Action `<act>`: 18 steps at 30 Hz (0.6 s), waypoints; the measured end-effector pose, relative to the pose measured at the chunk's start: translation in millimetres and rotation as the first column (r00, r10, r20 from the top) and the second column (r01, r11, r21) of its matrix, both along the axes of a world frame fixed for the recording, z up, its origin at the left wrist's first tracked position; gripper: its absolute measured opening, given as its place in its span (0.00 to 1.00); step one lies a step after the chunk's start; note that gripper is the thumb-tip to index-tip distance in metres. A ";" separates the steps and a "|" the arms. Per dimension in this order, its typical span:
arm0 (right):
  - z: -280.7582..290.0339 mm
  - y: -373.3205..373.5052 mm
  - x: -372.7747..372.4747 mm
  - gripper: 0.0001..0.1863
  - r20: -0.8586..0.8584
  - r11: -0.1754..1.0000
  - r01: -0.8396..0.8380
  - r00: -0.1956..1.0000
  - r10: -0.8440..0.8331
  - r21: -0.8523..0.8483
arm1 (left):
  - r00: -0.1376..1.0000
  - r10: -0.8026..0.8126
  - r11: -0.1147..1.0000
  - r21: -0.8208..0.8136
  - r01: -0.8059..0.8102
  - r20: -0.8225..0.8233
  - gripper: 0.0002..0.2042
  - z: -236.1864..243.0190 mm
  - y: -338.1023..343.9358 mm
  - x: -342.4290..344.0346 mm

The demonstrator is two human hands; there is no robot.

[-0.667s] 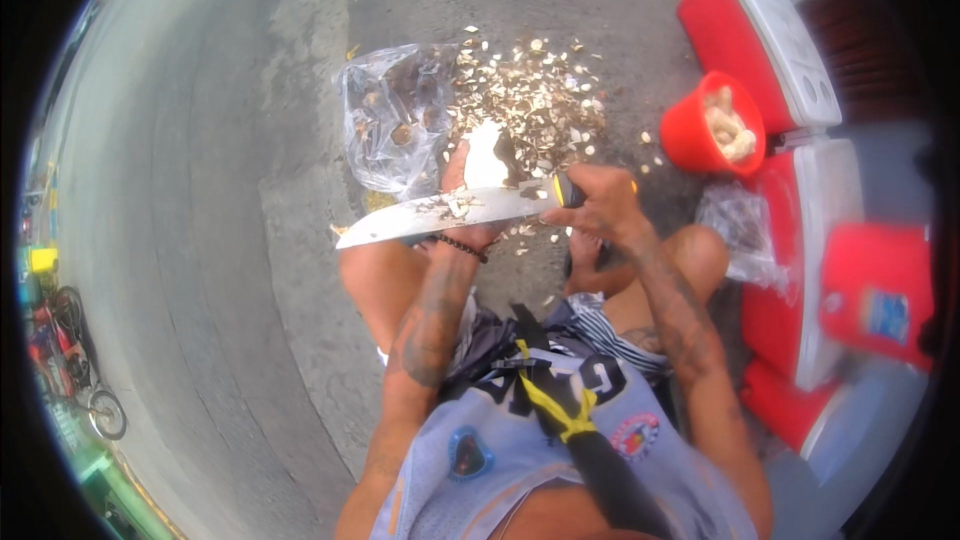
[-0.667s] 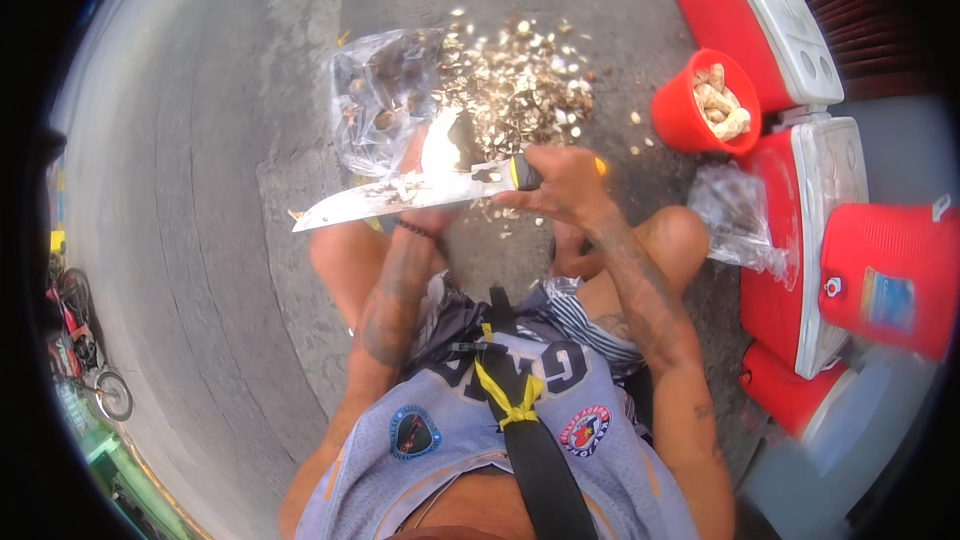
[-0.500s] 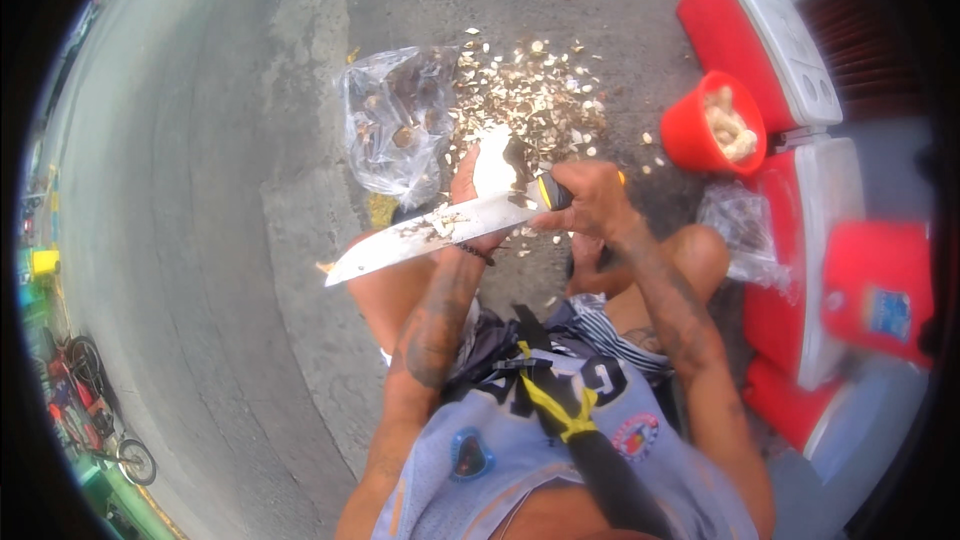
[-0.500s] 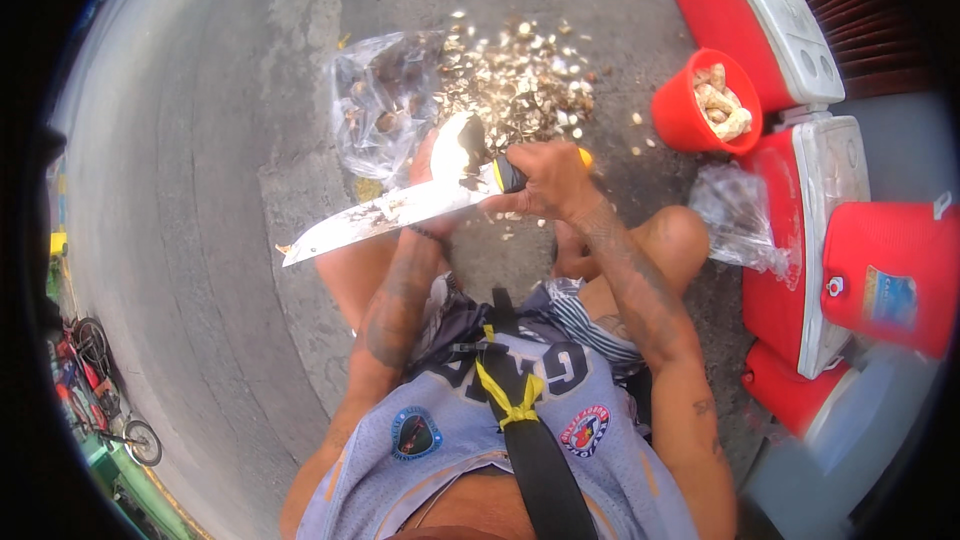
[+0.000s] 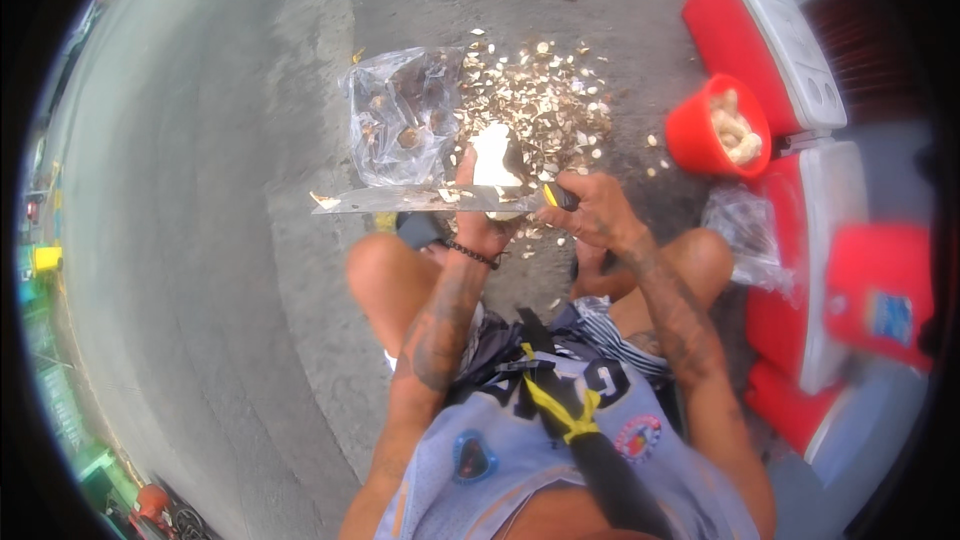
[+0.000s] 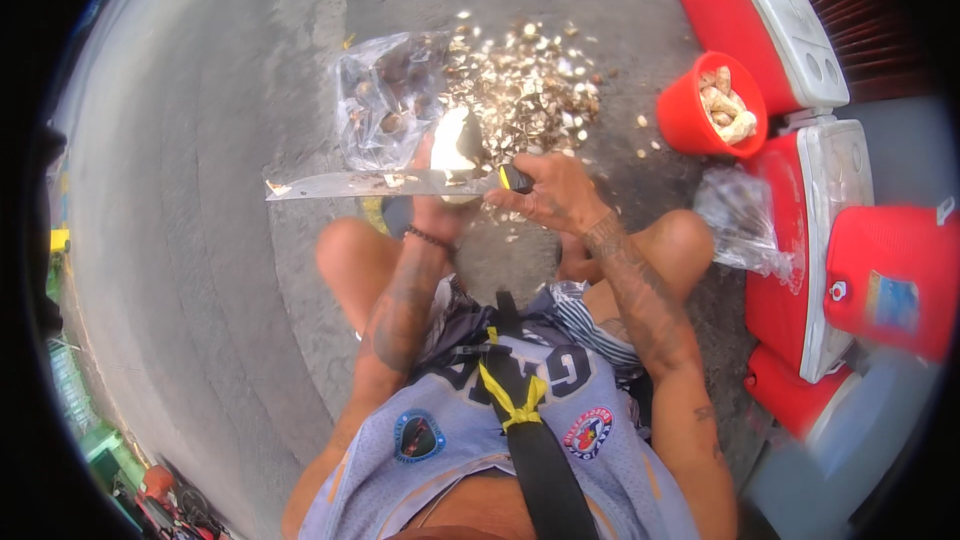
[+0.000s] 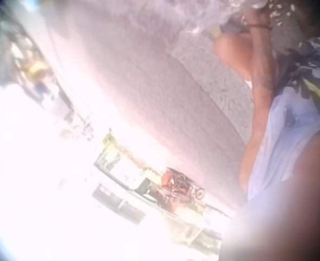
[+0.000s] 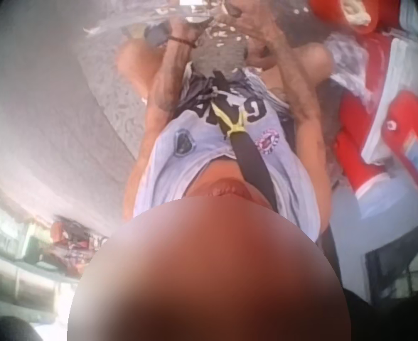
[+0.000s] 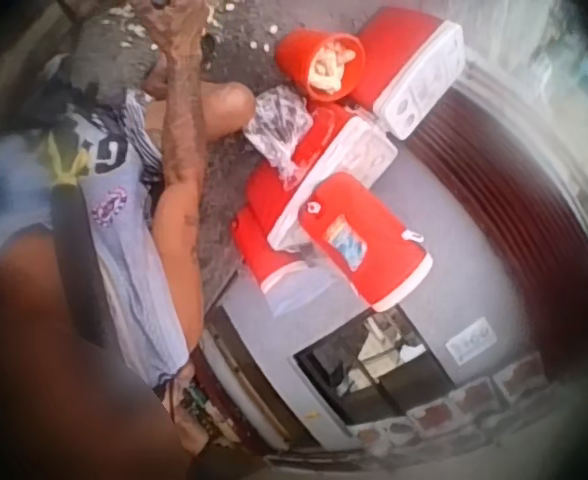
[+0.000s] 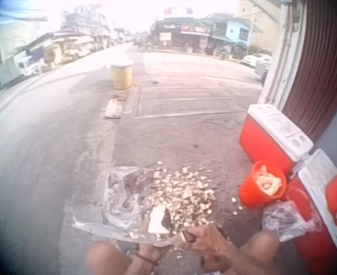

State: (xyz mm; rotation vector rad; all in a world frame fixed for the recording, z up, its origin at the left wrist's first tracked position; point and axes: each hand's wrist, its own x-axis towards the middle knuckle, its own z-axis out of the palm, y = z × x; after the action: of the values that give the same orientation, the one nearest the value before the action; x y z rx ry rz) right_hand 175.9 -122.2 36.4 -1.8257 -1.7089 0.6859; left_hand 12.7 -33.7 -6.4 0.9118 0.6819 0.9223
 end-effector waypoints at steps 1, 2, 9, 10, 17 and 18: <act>-0.7 1.1 -0.6 0.39 -0.009 1.000 -0.009 1.000 0.009 -0.005 | 0.985 0.018 0.981 0.193 0.016 -0.173 0.23 -3.1 -0.7 -0.2; -1.3 2.3 0.1 0.39 -0.009 1.000 -0.023 1.000 0.023 -0.010 | 0.980 0.037 0.955 0.295 0.023 -0.194 0.23 -5.4 -1.5 -0.5; -9.5 6.2 11.6 0.38 -0.017 0.998 0.053 0.998 -0.053 -0.030 | 0.928 -0.014 0.877 -0.442 0.191 0.372 0.23 -3.8 -6.8 -2.5; -10.8 6.5 13.8 0.38 -0.012 0.996 0.084 0.996 -0.084 0.003 | 0.932 -0.024 0.881 -0.433 0.190 0.361 0.23 -1.6 -6.0 -3.2; -22.2 -11.5 23.6 0.32 0.172 0.967 0.245 0.958 -0.230 -0.076 | 0.973 -0.007 0.804 -0.577 0.143 0.232 0.21 8.3 2.1 -5.1; -24.3 -13.9 23.1 0.32 0.183 0.961 0.258 0.954 -0.237 -0.103 | 0.960 0.036 0.753 -0.639 0.158 0.279 0.21 8.3 3.1 -5.3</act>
State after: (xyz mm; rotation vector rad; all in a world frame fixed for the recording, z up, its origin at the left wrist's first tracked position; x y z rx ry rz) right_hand 199.0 -136.1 12.1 -2.1962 -1.5288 0.5576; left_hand 7.4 -30.5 1.9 0.1605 0.6624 0.6516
